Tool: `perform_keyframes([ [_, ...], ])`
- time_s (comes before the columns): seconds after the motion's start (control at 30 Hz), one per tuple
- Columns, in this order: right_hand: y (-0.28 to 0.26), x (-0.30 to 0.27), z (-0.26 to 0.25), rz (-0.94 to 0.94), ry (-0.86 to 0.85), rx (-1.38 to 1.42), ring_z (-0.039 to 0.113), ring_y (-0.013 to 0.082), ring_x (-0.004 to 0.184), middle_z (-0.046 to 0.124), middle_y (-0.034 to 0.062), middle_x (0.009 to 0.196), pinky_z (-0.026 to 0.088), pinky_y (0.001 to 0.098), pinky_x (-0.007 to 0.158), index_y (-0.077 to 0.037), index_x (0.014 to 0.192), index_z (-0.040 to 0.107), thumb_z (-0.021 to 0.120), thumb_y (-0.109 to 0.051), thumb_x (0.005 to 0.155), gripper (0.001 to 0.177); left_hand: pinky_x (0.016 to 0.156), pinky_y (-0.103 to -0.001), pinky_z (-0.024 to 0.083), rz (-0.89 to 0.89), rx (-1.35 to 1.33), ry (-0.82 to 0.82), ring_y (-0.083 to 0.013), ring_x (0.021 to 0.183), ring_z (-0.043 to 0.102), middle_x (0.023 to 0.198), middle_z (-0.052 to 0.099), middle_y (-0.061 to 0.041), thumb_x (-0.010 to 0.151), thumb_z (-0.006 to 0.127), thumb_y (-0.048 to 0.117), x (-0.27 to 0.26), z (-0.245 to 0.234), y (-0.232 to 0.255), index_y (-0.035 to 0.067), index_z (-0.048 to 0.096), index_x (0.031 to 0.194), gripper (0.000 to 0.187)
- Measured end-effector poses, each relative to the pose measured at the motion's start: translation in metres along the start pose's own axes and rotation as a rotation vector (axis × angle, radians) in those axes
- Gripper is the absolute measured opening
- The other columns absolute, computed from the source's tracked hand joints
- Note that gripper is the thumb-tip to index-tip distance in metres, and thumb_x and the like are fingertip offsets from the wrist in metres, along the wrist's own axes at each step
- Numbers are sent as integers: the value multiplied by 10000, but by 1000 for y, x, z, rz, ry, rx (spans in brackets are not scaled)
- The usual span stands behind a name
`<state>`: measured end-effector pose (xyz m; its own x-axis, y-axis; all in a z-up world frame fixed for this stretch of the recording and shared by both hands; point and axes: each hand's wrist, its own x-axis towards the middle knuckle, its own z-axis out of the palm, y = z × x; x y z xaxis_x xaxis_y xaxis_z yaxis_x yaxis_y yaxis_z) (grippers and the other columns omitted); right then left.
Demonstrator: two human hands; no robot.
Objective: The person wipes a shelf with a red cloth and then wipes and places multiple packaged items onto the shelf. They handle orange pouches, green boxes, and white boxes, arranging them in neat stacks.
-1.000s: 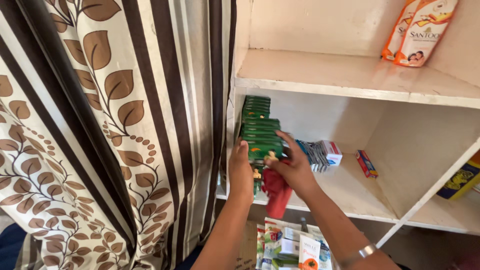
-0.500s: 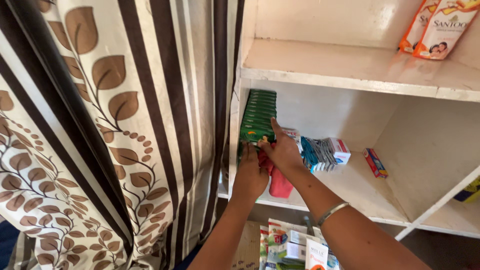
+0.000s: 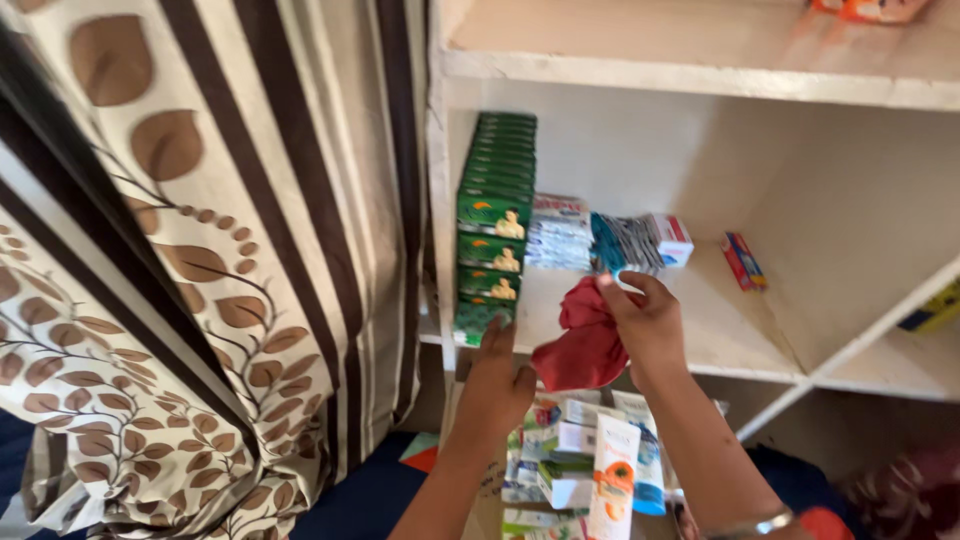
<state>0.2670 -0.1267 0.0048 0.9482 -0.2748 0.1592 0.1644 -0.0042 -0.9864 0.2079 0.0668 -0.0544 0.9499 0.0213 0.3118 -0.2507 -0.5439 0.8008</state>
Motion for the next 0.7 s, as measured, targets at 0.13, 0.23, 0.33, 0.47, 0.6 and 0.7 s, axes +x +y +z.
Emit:
perform_keyframes([
  [0.13,6,-41,-54,186,34,283,708,200,914,715,126,1066,598,334,787,51,1252,645,712,-183,924,409,1102,-416,438,-39,-35,-79,-420,1380,466,1602,342,-248,842,648,125,-40,28,5,-9,504,1409,600],
  [0.23,12,-67,-86,210,11,364,707,189,996,702,124,1149,588,336,857,33,1306,607,700,-108,902,437,1129,-420,394,-33,5,-175,-418,1430,377,1606,287,-235,800,715,119,-59,43,5,14,468,1434,688],
  [0.33,19,-91,-112,40,-1,314,682,185,1081,676,140,1231,555,321,936,22,1383,534,695,-15,880,529,1143,-410,391,24,41,-243,-406,1450,361,1633,248,-215,765,724,100,-73,55,-3,34,436,1468,763],
  [0.47,26,-123,-128,-281,103,38,674,206,1126,648,136,1290,535,320,990,-1,1416,486,644,65,875,567,1160,-410,386,80,61,-287,-414,1475,352,1677,236,-215,787,694,63,-93,62,-23,40,354,1539,825],
  [0.6,38,-152,-121,-564,-24,-427,654,285,1202,652,152,1311,517,363,1031,-55,1369,579,603,147,830,575,1201,-436,344,104,93,-306,-432,1506,298,1653,223,-229,835,719,101,-109,66,-33,67,218,1640,948],
  [0.7,55,-173,-96,-521,-339,-592,566,385,1325,648,135,1353,480,458,1084,-162,1342,645,638,78,819,576,1176,-436,343,107,144,-355,-418,1509,235,1668,137,-184,661,819,131,-109,68,-25,102,193,1568,1103],
])
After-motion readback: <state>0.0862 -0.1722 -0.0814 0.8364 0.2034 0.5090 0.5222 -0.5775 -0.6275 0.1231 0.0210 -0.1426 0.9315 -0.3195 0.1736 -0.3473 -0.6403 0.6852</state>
